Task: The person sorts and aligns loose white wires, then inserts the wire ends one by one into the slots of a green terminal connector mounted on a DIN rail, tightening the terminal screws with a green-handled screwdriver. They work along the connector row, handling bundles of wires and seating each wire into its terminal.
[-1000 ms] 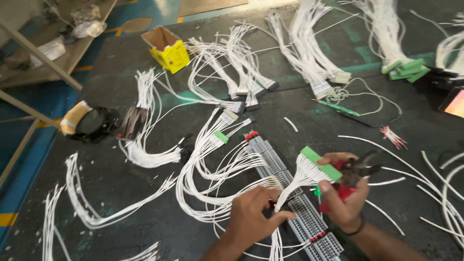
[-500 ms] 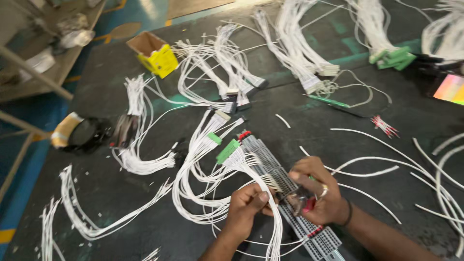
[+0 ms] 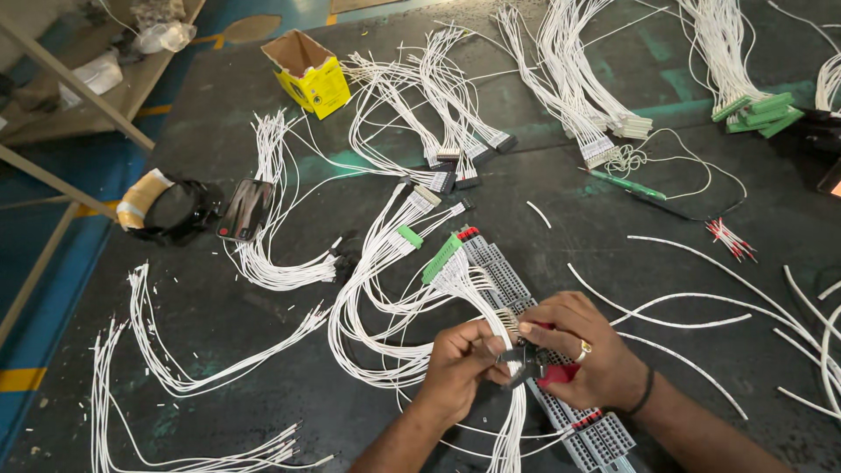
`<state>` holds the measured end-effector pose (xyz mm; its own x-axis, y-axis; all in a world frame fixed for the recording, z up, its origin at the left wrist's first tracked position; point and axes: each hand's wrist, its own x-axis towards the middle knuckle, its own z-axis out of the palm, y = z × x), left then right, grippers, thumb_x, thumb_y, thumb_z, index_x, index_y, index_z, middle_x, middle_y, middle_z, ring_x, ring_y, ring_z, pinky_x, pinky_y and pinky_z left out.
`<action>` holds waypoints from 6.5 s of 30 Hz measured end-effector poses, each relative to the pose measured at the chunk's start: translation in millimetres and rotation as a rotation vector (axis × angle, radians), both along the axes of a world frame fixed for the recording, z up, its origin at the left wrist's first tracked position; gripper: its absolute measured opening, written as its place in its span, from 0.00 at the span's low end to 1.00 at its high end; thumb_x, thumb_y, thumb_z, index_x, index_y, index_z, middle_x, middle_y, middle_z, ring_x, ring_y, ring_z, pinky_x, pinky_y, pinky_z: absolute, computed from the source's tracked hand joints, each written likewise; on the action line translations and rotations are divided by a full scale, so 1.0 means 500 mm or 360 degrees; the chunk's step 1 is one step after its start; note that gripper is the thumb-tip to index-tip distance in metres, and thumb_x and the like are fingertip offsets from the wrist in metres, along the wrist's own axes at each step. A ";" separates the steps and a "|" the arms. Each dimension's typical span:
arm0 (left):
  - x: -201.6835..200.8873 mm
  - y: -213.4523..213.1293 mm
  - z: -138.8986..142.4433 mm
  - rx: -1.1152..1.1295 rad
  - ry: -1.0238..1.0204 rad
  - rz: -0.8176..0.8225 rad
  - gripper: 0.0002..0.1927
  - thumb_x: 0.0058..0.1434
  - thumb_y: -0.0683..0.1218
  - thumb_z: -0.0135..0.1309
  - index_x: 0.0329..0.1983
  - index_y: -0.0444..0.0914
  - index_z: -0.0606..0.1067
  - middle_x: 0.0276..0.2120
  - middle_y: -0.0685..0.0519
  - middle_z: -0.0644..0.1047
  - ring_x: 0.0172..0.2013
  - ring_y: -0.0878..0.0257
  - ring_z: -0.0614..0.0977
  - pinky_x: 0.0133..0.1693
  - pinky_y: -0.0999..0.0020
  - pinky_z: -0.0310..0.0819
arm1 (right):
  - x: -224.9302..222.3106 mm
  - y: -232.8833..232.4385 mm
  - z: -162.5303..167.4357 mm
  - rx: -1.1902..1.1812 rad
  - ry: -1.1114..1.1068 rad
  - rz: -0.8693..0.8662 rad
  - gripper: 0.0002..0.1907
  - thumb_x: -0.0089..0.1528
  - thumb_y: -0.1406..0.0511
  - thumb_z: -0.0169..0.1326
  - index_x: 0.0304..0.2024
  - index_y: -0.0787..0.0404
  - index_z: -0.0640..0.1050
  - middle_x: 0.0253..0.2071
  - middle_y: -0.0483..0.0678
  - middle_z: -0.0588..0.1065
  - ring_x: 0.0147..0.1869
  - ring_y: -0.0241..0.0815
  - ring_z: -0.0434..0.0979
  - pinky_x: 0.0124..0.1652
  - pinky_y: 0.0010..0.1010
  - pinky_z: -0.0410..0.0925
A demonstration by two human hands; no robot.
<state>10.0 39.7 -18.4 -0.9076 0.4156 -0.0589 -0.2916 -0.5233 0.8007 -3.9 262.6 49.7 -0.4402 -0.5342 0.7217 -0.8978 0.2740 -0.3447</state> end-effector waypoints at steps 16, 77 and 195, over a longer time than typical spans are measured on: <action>0.006 -0.005 0.019 0.0052 -0.0013 -0.0009 0.11 0.70 0.47 0.55 0.43 0.33 0.76 0.35 0.49 0.80 0.34 0.65 0.83 0.36 0.66 0.83 | 0.011 0.027 -0.061 -0.0099 -0.0012 -0.0102 0.37 0.40 0.73 0.66 0.54 0.61 0.74 0.39 0.51 0.78 0.38 0.45 0.81 0.34 0.34 0.73; 0.007 0.001 0.001 -0.0297 0.0550 0.0260 0.14 0.75 0.50 0.48 0.48 0.32 0.73 0.36 0.50 0.78 0.34 0.66 0.76 0.39 0.69 0.73 | 0.044 0.012 -0.047 -0.0305 -0.1336 0.0123 0.15 0.63 0.60 0.59 0.45 0.66 0.80 0.37 0.51 0.79 0.42 0.41 0.79 0.41 0.35 0.72; 0.019 0.002 -0.061 -0.0566 0.0401 0.0366 0.26 0.59 0.34 0.62 0.59 0.32 0.66 0.40 0.50 0.81 0.37 0.71 0.82 0.42 0.75 0.75 | -0.019 0.013 -0.219 -0.0652 -0.1887 0.0223 0.20 0.67 0.63 0.52 0.57 0.67 0.80 0.52 0.52 0.83 0.55 0.38 0.81 0.55 0.32 0.71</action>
<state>19.4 40.7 -48.8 -0.9778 0.1969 0.0724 0.0251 -0.2328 0.9722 -13.4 268.9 -60.0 -0.8869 -0.4597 0.0461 0.0081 -0.1152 -0.9933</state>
